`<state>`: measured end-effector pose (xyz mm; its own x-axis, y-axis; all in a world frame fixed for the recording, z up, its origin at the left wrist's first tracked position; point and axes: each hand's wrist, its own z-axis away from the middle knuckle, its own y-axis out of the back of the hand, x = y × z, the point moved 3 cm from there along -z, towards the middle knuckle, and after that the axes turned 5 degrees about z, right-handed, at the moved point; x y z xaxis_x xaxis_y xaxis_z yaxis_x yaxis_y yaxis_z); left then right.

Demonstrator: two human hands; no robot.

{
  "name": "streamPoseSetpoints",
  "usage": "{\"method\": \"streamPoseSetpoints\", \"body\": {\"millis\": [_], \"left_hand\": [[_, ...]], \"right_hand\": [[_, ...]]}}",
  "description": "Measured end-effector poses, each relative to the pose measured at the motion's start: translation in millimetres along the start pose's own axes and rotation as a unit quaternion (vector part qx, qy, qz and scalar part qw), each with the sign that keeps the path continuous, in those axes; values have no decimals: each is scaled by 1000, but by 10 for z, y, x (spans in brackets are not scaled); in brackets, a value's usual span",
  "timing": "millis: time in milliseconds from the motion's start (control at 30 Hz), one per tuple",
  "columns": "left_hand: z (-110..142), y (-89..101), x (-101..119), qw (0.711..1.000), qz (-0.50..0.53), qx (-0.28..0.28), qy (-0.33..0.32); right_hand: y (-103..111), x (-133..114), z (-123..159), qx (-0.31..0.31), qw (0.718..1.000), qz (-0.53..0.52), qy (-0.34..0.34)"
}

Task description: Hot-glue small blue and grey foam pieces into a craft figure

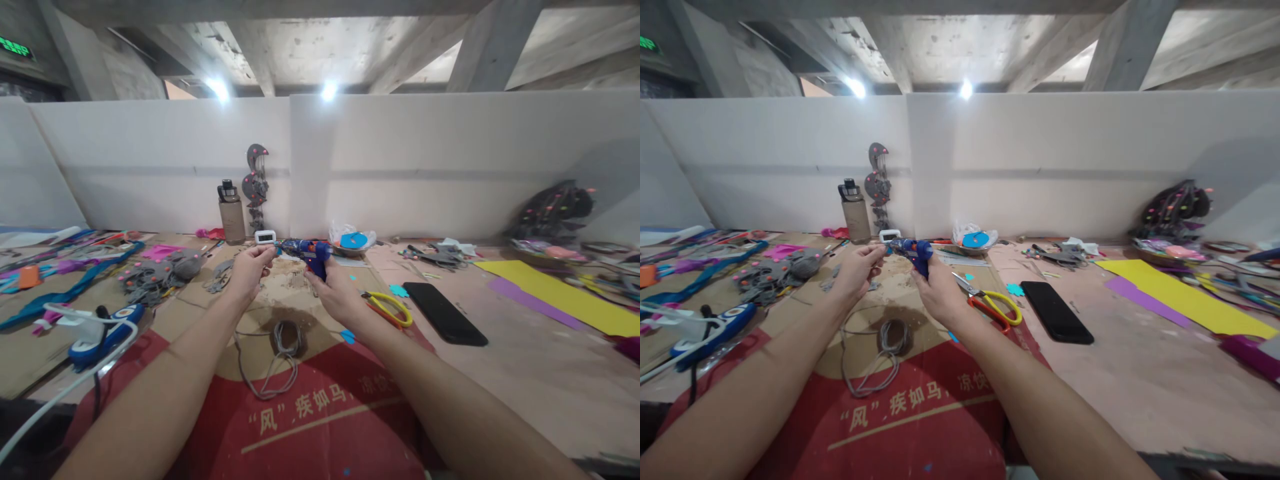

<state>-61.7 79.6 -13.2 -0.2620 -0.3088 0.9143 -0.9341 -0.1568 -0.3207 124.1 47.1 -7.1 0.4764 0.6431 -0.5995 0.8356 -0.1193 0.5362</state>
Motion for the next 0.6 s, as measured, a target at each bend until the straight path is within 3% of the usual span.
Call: {"method": "streamPoseSetpoints", "body": {"millis": [600], "left_hand": [[2,24,-8,999,-29,12,-10]], "right_hand": [[-27,3,20,-1,1000,12,-22]]}}
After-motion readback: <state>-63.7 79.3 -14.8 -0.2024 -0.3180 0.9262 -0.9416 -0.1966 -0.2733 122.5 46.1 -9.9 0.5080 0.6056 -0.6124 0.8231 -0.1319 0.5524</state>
